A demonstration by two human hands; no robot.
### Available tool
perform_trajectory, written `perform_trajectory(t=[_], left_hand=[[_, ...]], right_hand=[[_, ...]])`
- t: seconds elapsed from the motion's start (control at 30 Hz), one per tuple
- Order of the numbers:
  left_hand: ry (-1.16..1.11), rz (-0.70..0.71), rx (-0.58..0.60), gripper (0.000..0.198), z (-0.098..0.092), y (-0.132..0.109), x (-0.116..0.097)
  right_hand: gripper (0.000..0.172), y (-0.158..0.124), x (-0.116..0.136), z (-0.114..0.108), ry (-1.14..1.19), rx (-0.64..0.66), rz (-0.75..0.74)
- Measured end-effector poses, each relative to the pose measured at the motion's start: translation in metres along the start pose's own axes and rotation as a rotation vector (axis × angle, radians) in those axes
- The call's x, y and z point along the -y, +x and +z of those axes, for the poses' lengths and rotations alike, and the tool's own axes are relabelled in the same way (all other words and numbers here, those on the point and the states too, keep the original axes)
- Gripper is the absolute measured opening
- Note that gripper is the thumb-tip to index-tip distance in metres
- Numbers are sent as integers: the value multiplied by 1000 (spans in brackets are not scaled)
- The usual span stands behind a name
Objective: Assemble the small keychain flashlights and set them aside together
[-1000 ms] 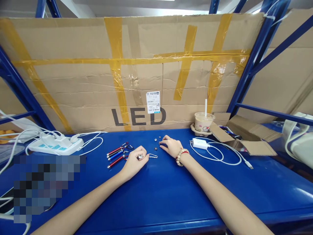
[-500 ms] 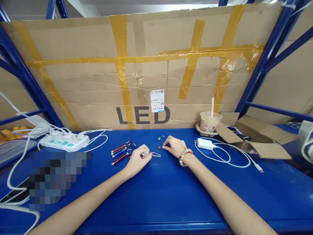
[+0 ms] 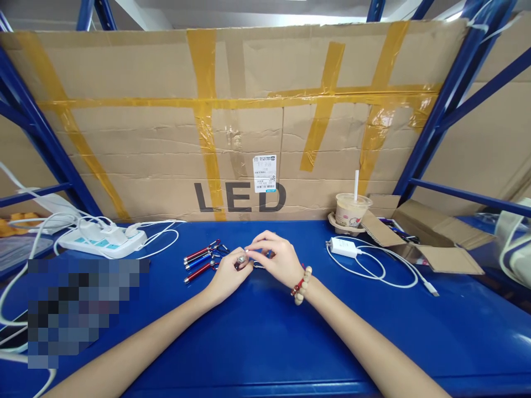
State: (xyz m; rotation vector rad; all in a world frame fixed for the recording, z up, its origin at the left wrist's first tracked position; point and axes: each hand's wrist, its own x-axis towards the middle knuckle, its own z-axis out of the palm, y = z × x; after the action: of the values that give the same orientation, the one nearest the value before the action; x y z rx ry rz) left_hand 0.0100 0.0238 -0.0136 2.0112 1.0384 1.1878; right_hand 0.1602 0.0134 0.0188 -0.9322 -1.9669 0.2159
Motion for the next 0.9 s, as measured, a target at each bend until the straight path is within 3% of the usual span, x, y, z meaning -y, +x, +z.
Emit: perform_trajectory(t=[0.1,0.37,0.5,0.6,0.67,0.73,0.9], left_hand=[[-1,-12,27,17,-1,0,0],[55,55,67,7,-1,-3,-3],[89,78,33,15,-1,-2,-4],[134,71,10,20,0,-2,-6],[150,63,17,20,0,-2,-7],[155,56,20,20,-1,-2,-7],[148,26,24,19,-1,-2,-7]], right_hand=[[14,-4,2,6,5,51,-90],[13,-7,-2,10,54,110,-126],[19,-1,-7,3,33,69,-19],[22,3,-30,-9,-178,-25,132],[24,2,-51,-16,-375,1,182],[38,0,-72,-17,-489,100,165],[53,-4,-98,-4,-507,334,305]])
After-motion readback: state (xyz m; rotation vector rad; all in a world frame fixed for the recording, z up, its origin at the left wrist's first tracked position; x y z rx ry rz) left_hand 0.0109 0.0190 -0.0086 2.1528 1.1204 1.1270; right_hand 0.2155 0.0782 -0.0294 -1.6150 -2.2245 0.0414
